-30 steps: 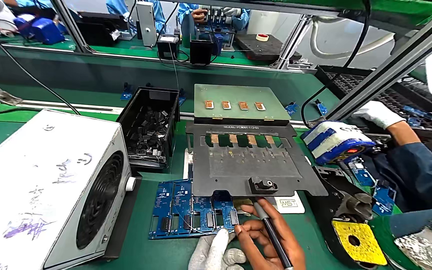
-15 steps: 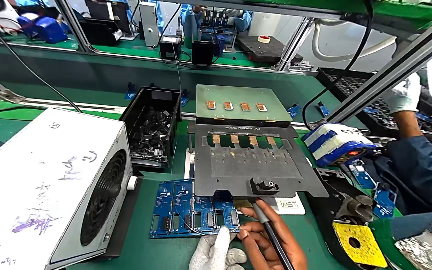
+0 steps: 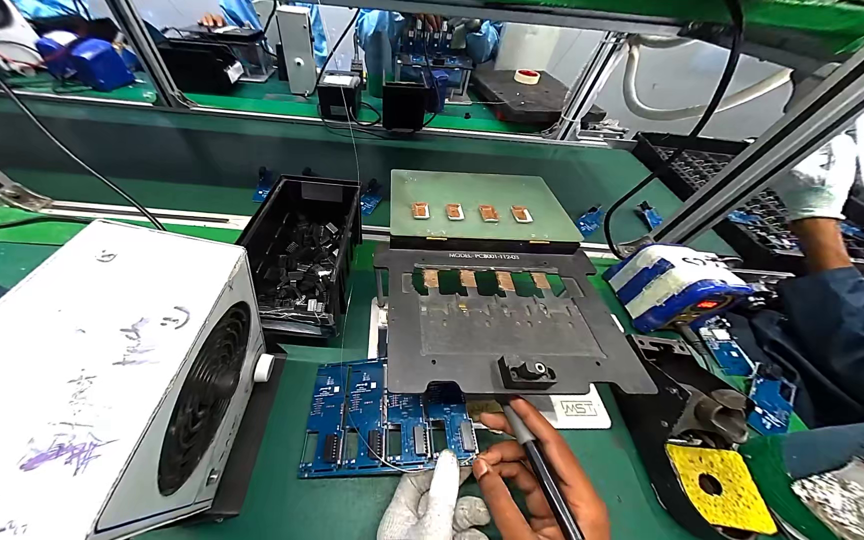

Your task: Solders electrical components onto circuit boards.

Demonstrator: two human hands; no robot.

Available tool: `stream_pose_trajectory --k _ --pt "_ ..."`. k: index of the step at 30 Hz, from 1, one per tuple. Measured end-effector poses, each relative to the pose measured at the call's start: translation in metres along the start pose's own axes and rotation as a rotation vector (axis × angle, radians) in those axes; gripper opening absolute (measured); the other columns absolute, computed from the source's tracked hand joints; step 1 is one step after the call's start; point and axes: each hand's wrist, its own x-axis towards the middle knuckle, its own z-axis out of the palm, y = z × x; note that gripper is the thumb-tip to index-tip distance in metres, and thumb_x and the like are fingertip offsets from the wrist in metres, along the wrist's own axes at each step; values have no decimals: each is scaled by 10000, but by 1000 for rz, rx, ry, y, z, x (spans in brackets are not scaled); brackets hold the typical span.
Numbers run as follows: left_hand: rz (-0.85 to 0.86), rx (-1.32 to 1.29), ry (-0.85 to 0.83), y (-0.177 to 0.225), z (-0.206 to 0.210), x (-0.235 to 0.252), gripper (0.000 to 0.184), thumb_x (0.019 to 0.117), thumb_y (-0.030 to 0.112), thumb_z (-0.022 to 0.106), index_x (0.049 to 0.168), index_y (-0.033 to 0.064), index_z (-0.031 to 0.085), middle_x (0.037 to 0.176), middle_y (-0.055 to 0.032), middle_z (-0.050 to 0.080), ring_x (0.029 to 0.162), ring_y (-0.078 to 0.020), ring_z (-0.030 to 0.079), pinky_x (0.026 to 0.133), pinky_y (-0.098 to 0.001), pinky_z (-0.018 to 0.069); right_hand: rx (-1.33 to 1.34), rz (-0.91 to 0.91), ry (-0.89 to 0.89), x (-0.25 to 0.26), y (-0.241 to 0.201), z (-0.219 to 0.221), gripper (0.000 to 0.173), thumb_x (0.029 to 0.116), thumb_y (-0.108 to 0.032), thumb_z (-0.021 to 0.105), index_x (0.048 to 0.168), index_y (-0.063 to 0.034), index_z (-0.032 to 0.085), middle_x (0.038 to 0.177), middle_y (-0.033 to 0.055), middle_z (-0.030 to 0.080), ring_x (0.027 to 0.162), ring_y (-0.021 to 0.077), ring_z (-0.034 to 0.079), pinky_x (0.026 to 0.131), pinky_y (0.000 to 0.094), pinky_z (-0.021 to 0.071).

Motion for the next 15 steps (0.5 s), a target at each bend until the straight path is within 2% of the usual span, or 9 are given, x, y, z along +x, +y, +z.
stream_pose_trajectory --k 6,11,15 --pt "7 1 -26 -3 -3 3 233 1041 142 598 1070 -89 618 862 -188 733 674 -197 729 577 -293 608 -56 5 16 2 2 4 714 788 106 739 1408 205 397 1211 191 683 790 182 720 682 317 643" --pt "-41 -68 -67 -1 -6 5 241 1074 139 516 1119 -89 581 927 -210 736 686 -209 736 547 -290 602 -67 41 23 3 1 5 696 786 106 715 1400 197 400 1218 193 681 772 189 716 658 323 636" --pt "-60 -80 -59 3 -5 1 188 1068 86 492 1101 -73 587 926 -205 729 690 -211 728 550 -288 595 -65 50 26 3 0 5 685 787 104 713 1391 195 403 1211 191 684 758 184 713 650 316 632"
